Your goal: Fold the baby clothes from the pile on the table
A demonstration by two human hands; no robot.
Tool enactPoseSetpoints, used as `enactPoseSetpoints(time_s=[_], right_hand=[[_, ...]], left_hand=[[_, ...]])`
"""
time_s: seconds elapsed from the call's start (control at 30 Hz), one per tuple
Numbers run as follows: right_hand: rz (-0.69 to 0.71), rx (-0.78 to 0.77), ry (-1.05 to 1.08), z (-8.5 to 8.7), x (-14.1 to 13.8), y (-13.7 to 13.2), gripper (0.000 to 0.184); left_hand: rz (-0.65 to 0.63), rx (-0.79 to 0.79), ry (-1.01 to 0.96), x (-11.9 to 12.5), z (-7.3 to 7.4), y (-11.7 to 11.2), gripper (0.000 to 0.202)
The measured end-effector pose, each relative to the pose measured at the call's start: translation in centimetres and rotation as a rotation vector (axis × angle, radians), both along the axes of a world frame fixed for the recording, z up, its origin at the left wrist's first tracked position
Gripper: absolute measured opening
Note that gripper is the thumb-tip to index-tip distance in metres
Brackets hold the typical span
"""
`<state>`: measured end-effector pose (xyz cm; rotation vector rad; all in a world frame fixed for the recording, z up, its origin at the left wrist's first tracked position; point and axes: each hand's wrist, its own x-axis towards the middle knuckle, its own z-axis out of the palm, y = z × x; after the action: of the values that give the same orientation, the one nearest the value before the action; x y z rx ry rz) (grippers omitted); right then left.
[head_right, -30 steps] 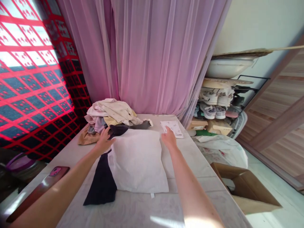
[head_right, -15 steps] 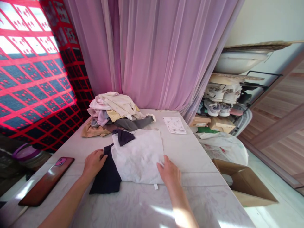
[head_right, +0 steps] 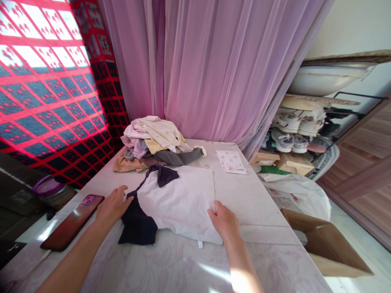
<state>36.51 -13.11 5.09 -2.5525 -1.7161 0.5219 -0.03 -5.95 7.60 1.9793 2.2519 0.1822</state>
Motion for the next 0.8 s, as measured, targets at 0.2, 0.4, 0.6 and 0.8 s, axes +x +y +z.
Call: enactPoseSetpoints(time_s=[0.2,0.4,0.6,0.8], right_hand=[[0.000,0.207,-0.035,0.7,2.7,6.5,0.039],[0.057,0.291,0.033,-0.3,4.8,15.0,0.042],[0.067,0.241,0.107,-1.2,5.3,17.9,0.037],[0.001,0.279,0.099,1.1,6.9,18.1,0.024]], left_hand=[[-0.412,0.044,0.079,5.8,1.2,5.3,0.051],[-0.449,-0.048,-0.047,8.0,0.0,9.9,0.041],[-0.362,-0.078,-0.295,8.2,2.3,12.2,0.037],[-0.114,-0.059,-1.199,7.8,7.6,15.2,0.031]])
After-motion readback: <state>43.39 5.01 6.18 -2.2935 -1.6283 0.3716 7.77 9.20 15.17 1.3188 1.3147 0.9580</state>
